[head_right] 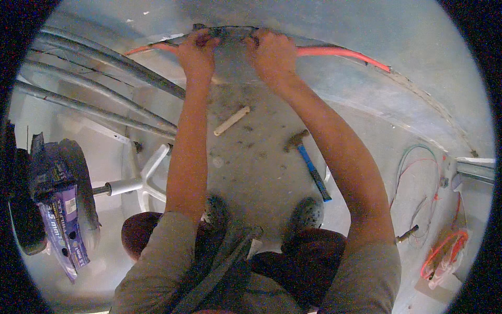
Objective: Installing and securing a conduit fitting and wiring within a wall cavity using a hammer and pliers.
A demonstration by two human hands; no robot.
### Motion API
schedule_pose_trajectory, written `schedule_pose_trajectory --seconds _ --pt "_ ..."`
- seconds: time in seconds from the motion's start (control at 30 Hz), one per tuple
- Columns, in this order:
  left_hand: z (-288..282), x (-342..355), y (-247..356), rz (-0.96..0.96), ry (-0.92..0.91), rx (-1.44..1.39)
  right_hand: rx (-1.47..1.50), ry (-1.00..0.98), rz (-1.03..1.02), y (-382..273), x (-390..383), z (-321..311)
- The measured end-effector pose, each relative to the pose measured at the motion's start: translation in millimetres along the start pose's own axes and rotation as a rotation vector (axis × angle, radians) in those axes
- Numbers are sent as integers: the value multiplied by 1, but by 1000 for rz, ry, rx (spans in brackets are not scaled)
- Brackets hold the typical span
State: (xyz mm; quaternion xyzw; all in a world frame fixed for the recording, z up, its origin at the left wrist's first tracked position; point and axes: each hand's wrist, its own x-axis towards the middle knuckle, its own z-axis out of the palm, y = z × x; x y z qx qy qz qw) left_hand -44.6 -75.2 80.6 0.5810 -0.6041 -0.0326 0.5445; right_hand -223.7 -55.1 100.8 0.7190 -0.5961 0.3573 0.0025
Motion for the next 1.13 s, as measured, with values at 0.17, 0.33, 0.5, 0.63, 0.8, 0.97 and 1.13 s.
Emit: schedule_pose_trajectory --seconds 0.17,0.33,0.5,0.63,0.8,0.97,1.13 --pt "1 8 -5 84 -50 88 -17 26 -15 6 1 6" --pt "-1 16 -8 39 -101 16 -102 13 -12 8 6 11" --pt "-5 21 -11 41 -191 9 -115 15 -28 9 7 11" --pt "-7 27 -16 76 -221 -32 -80 -50 13 10 9 13" --pt "-8 23 -18 55 -231 -77 -117 -23 8 13 10 20" --pt "-7 23 -20 65 -237 -2 -171 -68 46 6 12 16" --pt "-8 25 -19 112 -251 79 -264 -86 0 10 14 18"
